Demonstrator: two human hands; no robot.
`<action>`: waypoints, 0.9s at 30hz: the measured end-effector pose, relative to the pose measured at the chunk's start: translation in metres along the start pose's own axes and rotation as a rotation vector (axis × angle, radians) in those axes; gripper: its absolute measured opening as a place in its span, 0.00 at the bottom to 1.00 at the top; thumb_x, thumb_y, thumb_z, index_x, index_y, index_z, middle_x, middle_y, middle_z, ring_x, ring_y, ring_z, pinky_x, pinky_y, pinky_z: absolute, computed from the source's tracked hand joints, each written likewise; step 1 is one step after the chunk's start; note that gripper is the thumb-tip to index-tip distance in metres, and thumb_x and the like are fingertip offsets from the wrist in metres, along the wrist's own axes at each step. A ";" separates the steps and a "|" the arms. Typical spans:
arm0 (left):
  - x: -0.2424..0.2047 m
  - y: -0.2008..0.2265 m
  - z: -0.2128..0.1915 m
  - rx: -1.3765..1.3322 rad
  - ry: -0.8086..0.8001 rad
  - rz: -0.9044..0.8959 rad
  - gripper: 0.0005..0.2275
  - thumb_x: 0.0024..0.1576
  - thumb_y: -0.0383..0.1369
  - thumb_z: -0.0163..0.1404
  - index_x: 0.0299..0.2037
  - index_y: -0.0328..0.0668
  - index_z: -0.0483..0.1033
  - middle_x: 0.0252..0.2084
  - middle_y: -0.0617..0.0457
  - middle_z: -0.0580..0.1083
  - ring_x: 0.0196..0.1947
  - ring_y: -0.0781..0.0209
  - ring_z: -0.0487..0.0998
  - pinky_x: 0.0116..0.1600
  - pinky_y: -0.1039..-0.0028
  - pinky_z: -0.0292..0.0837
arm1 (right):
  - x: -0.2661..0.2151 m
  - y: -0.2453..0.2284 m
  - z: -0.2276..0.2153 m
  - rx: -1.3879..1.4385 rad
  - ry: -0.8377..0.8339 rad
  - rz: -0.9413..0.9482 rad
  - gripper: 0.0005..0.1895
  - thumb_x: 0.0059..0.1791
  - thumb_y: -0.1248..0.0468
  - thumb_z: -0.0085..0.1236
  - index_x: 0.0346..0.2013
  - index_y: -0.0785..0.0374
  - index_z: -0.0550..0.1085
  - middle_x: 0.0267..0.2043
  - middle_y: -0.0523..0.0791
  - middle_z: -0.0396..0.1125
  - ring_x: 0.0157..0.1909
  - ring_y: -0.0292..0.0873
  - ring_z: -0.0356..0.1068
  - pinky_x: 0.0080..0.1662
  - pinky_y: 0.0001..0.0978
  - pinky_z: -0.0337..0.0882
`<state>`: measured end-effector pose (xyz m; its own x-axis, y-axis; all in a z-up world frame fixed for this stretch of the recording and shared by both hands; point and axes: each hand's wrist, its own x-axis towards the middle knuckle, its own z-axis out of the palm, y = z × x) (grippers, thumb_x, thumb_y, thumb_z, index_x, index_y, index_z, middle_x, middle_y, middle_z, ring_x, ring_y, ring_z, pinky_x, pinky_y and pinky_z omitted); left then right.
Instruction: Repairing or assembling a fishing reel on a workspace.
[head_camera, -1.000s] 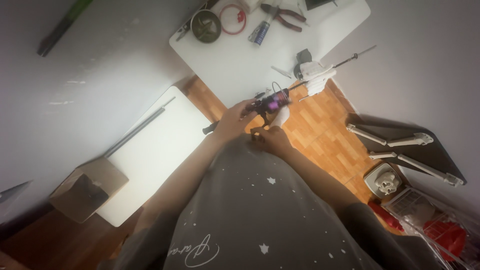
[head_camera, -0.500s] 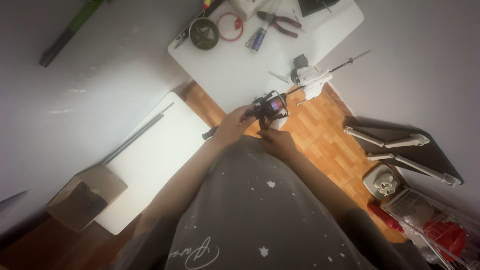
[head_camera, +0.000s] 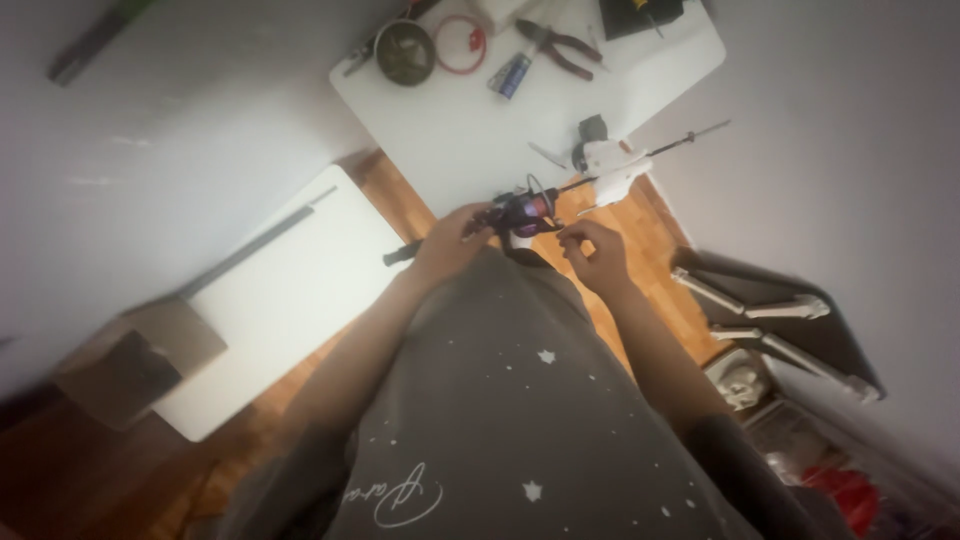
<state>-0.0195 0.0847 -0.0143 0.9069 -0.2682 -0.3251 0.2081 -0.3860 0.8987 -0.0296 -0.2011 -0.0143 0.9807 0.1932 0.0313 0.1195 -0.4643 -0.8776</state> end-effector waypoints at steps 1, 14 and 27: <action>0.000 0.002 0.003 -0.019 0.019 -0.006 0.20 0.61 0.34 0.53 0.63 0.41 0.71 0.53 0.45 0.78 0.50 0.53 0.81 0.54 0.67 0.76 | 0.001 0.006 -0.005 0.048 -0.046 0.013 0.02 0.50 0.73 0.57 0.35 0.68 0.76 0.32 0.47 0.73 0.32 0.38 0.76 0.37 0.28 0.73; -0.020 0.028 0.027 -0.087 0.408 -0.130 0.19 0.62 0.32 0.50 0.65 0.43 0.68 0.56 0.48 0.76 0.50 0.58 0.82 0.52 0.68 0.77 | 0.049 0.036 -0.011 0.024 -0.372 -0.098 0.16 0.46 0.65 0.69 0.22 0.64 0.69 0.20 0.43 0.65 0.23 0.37 0.64 0.30 0.29 0.64; -0.051 -0.009 0.011 -0.025 0.773 -0.129 0.19 0.66 0.24 0.39 0.69 0.39 0.61 0.52 0.44 0.78 0.48 0.51 0.80 0.54 0.64 0.76 | 0.069 0.049 -0.023 -0.069 -0.666 -0.080 0.12 0.43 0.62 0.70 0.24 0.64 0.74 0.25 0.44 0.71 0.28 0.37 0.70 0.33 0.29 0.69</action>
<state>-0.0710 0.0923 -0.0089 0.8708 0.4719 -0.1383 0.3289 -0.3498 0.8772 0.0475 -0.2304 -0.0435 0.6665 0.7104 -0.2261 0.2190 -0.4764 -0.8515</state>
